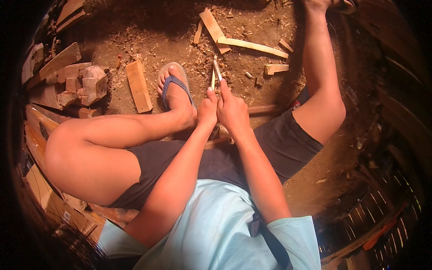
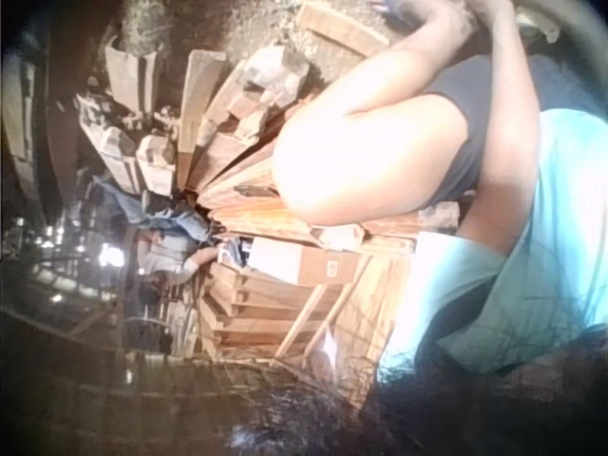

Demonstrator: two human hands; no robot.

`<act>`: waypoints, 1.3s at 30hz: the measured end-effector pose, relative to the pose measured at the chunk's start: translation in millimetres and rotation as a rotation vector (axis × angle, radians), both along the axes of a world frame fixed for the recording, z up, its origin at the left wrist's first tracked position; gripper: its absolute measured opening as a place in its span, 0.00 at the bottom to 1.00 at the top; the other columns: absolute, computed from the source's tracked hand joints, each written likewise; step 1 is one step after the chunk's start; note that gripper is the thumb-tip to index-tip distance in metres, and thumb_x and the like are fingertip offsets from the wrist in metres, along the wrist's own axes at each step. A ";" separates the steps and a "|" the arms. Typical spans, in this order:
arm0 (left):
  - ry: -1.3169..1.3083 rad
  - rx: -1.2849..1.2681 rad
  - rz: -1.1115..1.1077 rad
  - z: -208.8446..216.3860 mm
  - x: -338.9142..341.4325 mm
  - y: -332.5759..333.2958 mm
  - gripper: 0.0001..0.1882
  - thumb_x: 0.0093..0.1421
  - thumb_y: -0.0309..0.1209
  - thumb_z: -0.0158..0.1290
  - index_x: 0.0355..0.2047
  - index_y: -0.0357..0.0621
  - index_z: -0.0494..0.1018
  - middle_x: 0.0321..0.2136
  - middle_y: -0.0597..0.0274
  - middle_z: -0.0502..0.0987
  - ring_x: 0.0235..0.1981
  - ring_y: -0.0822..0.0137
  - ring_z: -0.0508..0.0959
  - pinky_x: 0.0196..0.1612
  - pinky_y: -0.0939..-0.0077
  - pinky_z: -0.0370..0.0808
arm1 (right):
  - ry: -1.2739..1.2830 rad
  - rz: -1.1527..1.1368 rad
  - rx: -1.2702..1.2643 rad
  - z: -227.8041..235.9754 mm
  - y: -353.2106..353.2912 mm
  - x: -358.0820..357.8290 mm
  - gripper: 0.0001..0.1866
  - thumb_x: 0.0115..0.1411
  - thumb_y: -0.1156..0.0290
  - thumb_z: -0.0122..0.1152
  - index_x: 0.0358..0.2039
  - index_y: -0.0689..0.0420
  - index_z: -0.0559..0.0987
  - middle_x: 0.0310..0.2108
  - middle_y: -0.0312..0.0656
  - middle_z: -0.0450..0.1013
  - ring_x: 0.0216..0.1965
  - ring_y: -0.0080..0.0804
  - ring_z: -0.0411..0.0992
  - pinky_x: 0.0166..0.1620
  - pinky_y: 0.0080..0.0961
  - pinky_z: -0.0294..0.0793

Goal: The person sits on the floor and uses a hand saw to cut a small wooden stick, then uses a chisel to carve and shape the stick. The person repeatedly inspects the carved piece and continues refining its shape.

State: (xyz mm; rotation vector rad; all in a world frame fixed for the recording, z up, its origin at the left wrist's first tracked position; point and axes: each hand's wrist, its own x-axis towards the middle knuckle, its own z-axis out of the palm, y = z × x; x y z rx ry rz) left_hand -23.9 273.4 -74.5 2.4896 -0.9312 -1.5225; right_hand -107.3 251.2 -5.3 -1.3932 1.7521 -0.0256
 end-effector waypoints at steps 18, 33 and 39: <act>-0.014 0.040 -0.022 -6.9 1.7 1.9 0.43 0.64 0.57 0.24 0.30 0.29 0.77 0.30 0.31 0.76 0.39 0.36 0.75 0.47 0.50 0.71 | -0.080 -0.029 -0.123 -13.2 5.2 1.0 0.26 0.62 0.56 0.50 0.57 0.54 0.67 0.26 0.59 0.73 0.31 0.59 0.73 0.36 0.48 0.71; 0.510 -0.023 0.180 64.9 -17.3 -11.0 0.36 0.64 0.62 0.26 0.27 0.41 0.69 0.16 0.55 0.68 0.18 0.58 0.68 0.23 0.65 0.65 | -0.612 -0.819 -0.187 18.6 -27.2 -34.7 0.22 0.55 0.57 0.63 0.42 0.61 0.71 0.20 0.34 0.66 0.23 0.18 0.67 0.22 0.20 0.67; 1.305 0.236 0.316 165.2 -18.3 -7.2 0.32 0.62 0.64 0.25 0.28 0.48 0.62 0.10 0.74 0.54 0.07 0.78 0.54 0.09 0.84 0.55 | -1.154 -0.899 -0.065 74.2 -31.0 -70.8 0.18 0.57 0.60 0.63 0.42 0.53 0.67 0.23 0.31 0.66 0.16 0.14 0.62 0.15 0.11 0.59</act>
